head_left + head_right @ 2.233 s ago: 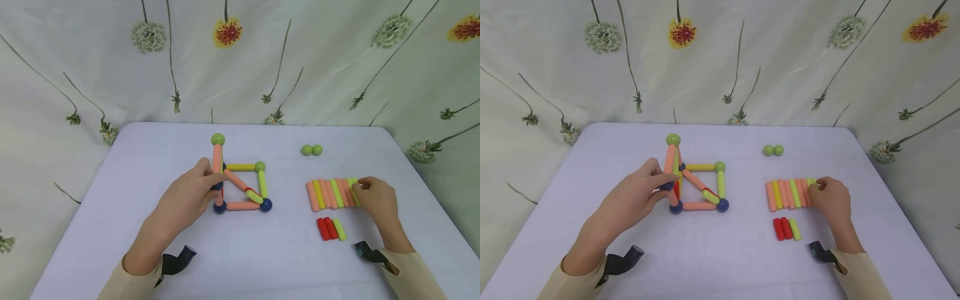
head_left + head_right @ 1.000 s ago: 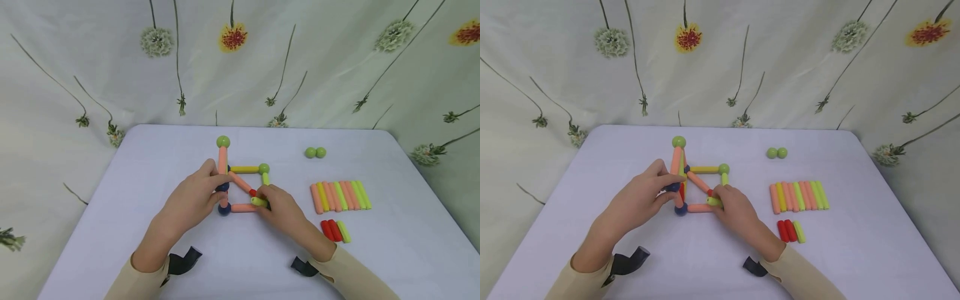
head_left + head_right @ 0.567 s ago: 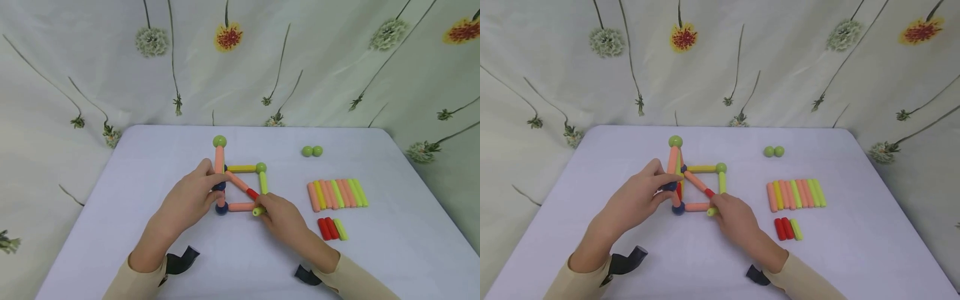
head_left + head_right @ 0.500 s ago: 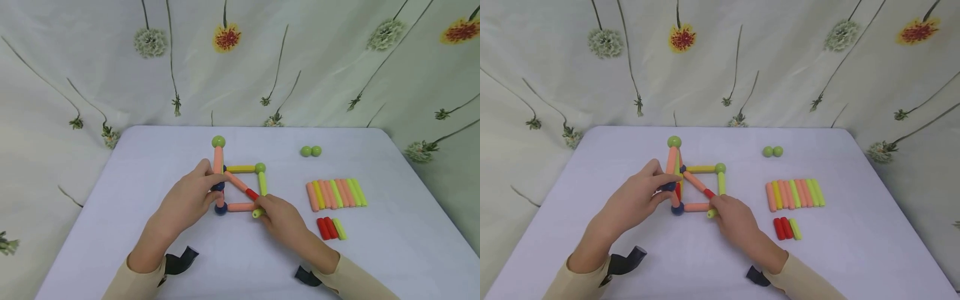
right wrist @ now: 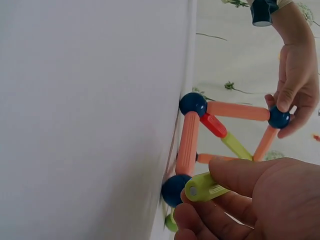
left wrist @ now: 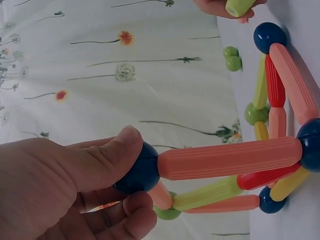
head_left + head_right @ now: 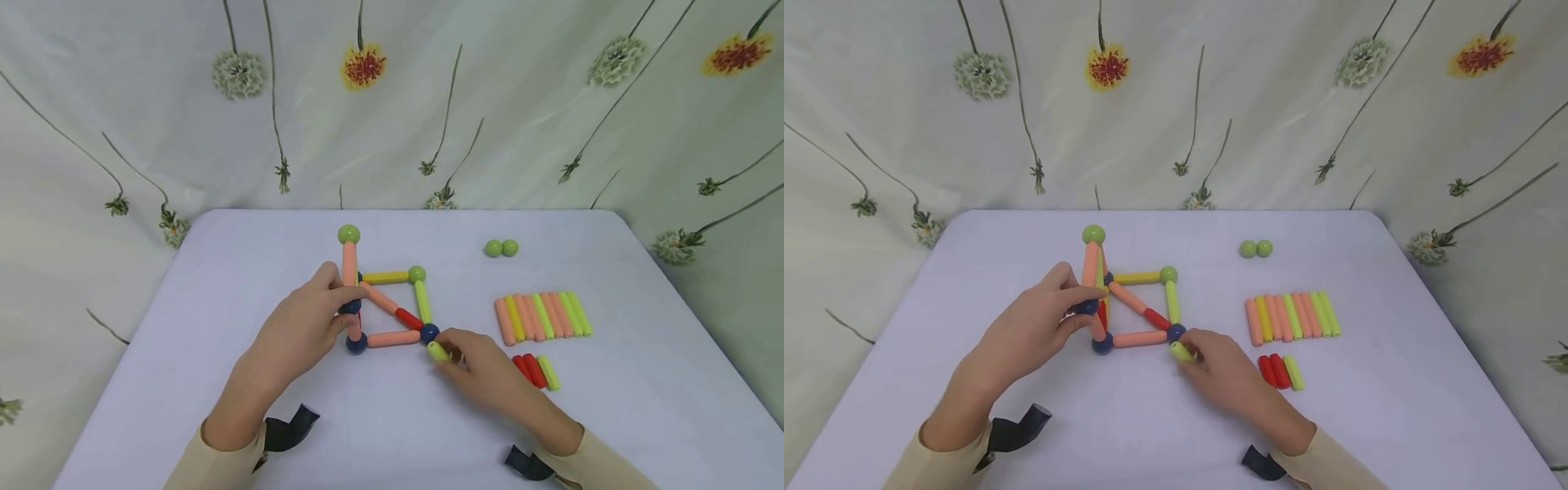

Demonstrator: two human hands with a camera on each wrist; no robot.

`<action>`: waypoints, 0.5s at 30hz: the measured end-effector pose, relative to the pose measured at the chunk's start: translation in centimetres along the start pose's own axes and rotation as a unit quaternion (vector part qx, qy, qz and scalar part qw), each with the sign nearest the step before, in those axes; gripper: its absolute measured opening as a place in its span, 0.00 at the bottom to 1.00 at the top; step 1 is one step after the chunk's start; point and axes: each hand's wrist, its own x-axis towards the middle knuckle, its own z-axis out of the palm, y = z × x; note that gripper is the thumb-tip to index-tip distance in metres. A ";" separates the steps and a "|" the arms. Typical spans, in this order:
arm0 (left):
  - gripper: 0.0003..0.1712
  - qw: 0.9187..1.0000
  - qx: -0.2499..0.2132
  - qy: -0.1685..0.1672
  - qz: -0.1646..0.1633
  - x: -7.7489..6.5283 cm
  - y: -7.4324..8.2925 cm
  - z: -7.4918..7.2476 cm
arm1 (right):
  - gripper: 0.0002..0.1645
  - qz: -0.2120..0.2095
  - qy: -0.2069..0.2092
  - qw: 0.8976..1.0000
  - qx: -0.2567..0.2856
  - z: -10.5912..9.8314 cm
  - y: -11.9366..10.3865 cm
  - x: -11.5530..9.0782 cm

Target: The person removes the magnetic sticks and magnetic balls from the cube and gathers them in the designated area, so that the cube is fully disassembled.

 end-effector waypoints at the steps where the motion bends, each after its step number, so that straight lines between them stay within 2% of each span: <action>1: 0.22 1.000 0.002 0.002 0.001 0.0 0.0 -0.1 | 0.15 -0.001 0.010 1.000 -0.003 -0.4 0.3 -0.2; 7: 0.24 1.000 0.006 0.009 0.004 0.1 -0.2 -0.3 | 0.15 0.006 0.078 0.997 -0.012 -3.6 2.8 -1.4; 11: 0.23 1.000 0.004 0.009 0.006 0.1 -0.2 -0.2 | 0.18 0.054 0.126 0.990 -0.026 -6.7 5.2 -2.2; 15: 0.23 1.000 0.010 0.005 0.003 0.0 -0.1 -0.1 | 0.24 0.122 0.162 0.978 -0.046 -9.5 7.8 -3.0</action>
